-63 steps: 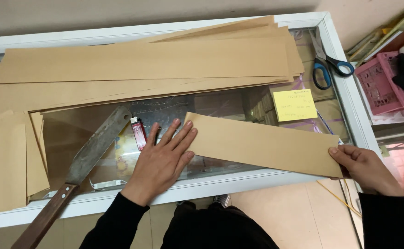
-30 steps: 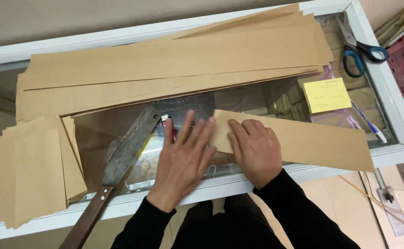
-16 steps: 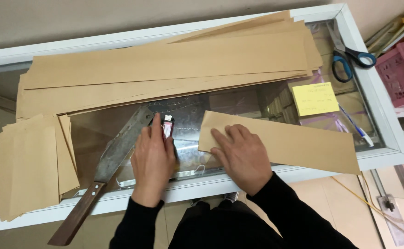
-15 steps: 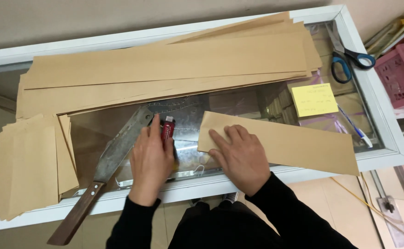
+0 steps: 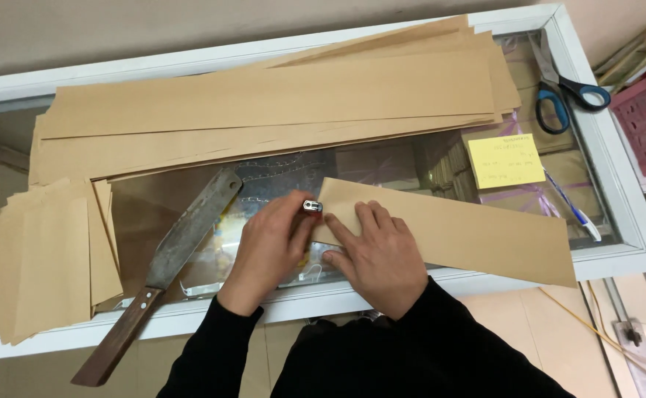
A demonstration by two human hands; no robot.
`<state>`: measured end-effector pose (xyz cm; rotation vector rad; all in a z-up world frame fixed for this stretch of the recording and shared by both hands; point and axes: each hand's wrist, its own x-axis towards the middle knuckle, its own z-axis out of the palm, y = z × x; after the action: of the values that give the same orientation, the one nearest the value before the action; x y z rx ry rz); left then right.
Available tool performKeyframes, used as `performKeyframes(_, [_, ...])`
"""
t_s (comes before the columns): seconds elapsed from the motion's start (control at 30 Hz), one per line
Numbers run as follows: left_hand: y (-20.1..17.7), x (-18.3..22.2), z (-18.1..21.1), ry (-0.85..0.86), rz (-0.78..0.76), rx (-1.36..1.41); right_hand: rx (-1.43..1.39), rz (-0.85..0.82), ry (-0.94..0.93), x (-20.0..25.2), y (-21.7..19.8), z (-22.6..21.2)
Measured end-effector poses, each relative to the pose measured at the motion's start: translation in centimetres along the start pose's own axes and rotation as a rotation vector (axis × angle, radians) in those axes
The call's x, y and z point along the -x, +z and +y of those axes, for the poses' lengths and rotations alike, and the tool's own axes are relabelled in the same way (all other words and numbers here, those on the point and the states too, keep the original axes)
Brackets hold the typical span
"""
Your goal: Cutting and folding brown paper into small bags or envelopes on a glass counter
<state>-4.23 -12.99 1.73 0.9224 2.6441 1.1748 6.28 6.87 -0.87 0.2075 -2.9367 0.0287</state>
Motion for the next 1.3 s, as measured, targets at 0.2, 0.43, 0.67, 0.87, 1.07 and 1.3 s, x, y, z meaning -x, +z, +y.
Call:
performKeyframes(0.2, [1.3,-1.8,-1.1,0.079,0.067,-0.172,-0.034,-0.002,0.001,-0.2,-0.1,0.2])
performKeyframes(0.43, [1.5,-4.4,-1.5,0.123,0.087,-0.172,-0.035,-0.017,-0.003,-0.1,-0.2,0.0])
performKeyframes(0.67, [1.7,-6.7,-2.1,0.115,0.094,-0.156,-0.025,-0.081,0.001,-0.7,-1.1,0.0])
performKeyframes(0.87, [2.0,-5.4,-1.6,0.078,0.063,-0.136,-0.056,-0.088,0.009,-0.8,-1.2,0.0])
performKeyframes(1.07, [1.1,-2.8,-1.1,0.101,0.018,-0.127,-0.044,-0.042,0.008,-0.6,-0.9,0.1])
performKeyframes(1.3, [0.6,1.5,-1.5,0.148,0.013,-0.13,-0.036,-0.068,-0.014,-0.5,-1.2,0.2])
